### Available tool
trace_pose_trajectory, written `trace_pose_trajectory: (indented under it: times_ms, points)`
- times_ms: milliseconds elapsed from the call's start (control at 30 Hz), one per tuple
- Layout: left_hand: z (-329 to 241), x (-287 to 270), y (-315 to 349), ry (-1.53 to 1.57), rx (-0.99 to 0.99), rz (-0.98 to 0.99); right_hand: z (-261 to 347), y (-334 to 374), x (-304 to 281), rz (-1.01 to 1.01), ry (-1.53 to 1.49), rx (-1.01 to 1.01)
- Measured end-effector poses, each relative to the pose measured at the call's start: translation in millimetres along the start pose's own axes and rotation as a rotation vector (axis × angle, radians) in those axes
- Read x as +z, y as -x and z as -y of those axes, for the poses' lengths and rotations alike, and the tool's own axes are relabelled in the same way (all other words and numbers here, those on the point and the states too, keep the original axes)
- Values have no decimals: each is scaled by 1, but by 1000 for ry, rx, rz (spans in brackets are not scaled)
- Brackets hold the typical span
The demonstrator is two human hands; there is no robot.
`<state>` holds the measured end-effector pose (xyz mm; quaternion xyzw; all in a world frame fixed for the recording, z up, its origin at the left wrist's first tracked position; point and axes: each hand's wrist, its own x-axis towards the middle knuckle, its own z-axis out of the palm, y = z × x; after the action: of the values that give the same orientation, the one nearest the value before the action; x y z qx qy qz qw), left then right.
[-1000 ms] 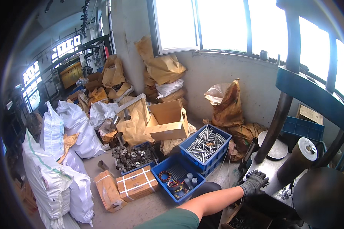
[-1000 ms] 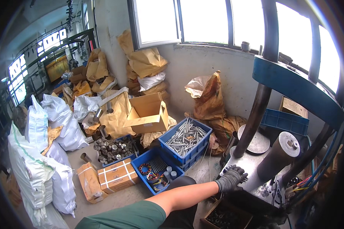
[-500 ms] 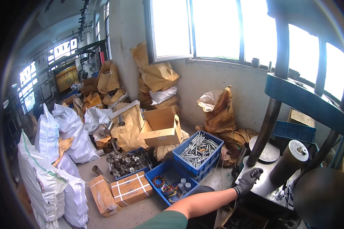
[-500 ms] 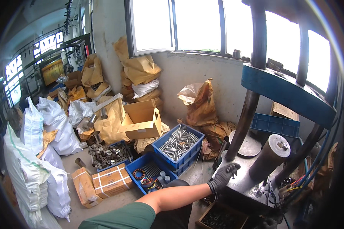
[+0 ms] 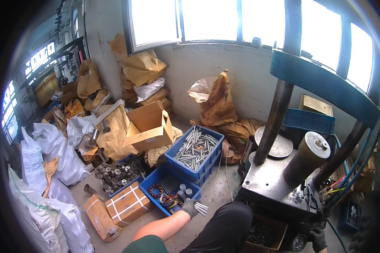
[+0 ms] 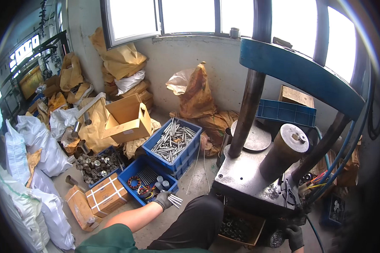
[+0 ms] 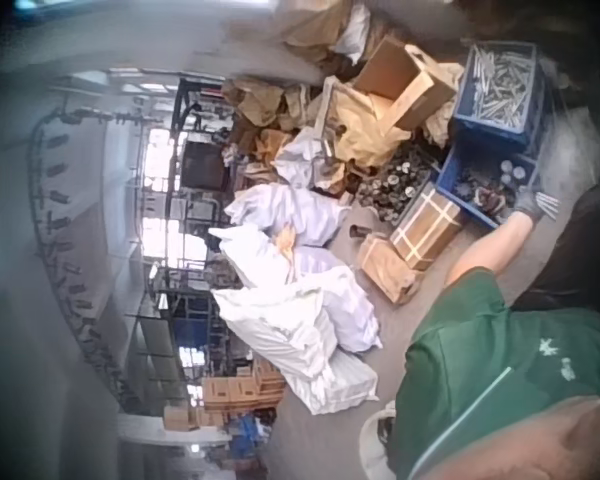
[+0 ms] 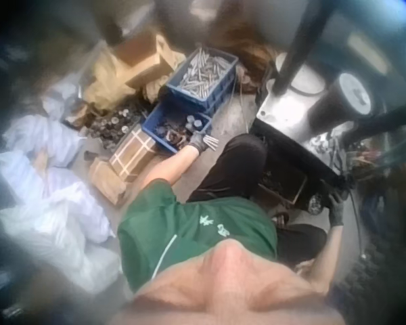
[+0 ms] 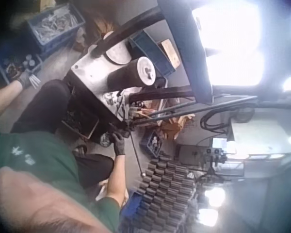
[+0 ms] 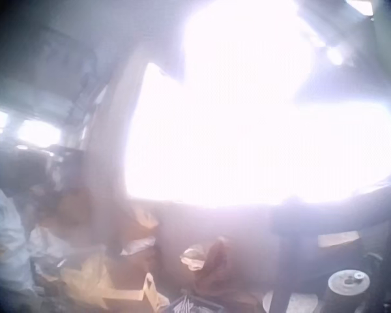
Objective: Sort metal pins and hardware components in an industrial workshop.
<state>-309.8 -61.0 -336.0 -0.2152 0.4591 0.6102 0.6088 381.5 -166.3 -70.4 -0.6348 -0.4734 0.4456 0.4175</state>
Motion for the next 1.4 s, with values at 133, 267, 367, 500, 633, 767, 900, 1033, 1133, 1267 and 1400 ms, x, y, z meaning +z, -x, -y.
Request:
trace_pose_trajectory:
  times_ms: [133, 267, 367, 500, 633, 767, 900, 1033, 1133, 1267, 1400]
  points:
    - [36, 13, 23, -39, -79, -57, 13, 20, -10, 1, 40, 108]
    - [-30, 56, -5, 131, 108, 54, 10, 8, 2, -5, 18, 162]
    - [-94, 139, 14, 140, 289, 189, 8, 9, -2, -21, 14, 193]
    - [-148, 186, 26, 206, 323, 193, 12, 4, 2, 7, 29, 197]
    - [-109, 168, 16, 5, 236, 183, 8, -3, 4, 62, 62, 174]
    - [-21, 138, 21, -230, 123, 307, 7, 7, -4, 82, 120, 175]
    - [28, 128, 42, -448, 90, 493, 24, 19, -9, 115, 185, 142]
    - [51, 213, 151, -721, 616, 693, -12, 25, -49, -85, 430, -19]
    - [47, 268, 186, -527, 737, 1132, -38, 45, -51, -313, 217, -150]
    - [97, 320, 254, -711, 802, 1257, -80, 134, -43, -495, -28, 35]
    - [148, 336, 247, -1048, 956, 1270, -90, 240, -21, -706, 354, -37]
